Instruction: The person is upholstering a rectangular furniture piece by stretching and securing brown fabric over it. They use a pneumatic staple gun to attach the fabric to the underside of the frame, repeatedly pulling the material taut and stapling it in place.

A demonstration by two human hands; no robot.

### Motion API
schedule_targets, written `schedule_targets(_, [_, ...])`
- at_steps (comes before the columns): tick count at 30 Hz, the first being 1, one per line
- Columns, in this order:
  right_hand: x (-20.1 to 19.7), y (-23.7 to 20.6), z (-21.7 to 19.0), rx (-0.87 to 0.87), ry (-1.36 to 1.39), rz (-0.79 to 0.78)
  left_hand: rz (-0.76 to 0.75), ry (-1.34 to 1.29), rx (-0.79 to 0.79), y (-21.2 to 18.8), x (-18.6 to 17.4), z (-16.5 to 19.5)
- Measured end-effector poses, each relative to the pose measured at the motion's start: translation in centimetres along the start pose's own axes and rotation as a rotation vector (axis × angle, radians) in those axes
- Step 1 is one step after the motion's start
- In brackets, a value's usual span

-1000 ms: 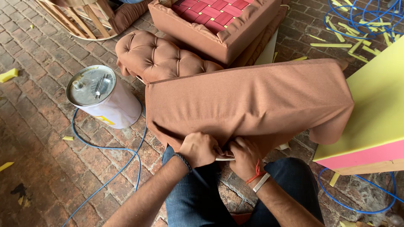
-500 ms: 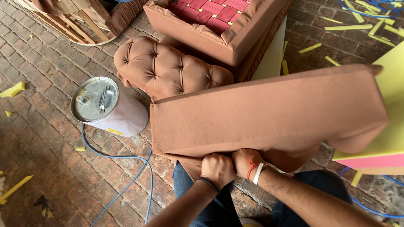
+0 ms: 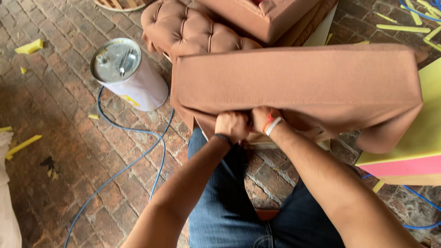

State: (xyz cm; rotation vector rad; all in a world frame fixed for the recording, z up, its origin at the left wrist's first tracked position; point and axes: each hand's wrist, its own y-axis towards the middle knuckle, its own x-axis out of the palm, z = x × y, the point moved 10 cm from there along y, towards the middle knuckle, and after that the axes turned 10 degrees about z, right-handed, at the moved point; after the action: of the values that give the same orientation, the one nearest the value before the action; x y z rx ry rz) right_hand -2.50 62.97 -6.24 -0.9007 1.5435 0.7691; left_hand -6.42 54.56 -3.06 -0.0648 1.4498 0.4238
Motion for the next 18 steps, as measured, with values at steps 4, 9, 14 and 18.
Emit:
schedule_targets(4, [-3.0, 0.6, -0.1, 0.015, 0.013, 0.149, -0.101, 0.078, 0.03, 1.8, 1.9, -1.7])
schedule_targets(9, [-3.8, -0.1, -0.4, 0.075, 0.101, 0.168, 0.016, 0.154, 0.121, 3.5, 1.6, -2.4])
schedule_targets(14, [-3.4, -1.2, -0.1, 0.037, 0.166, 0.217, -0.148, 0.289, 0.157, 3.4, 3.5, -3.2])
schedule_targets(18, [-2.4, -2.3, 1.8, 0.096, 0.191, 0.213, -0.173, 0.403, 0.23, 3.8, 4.1, -3.2])
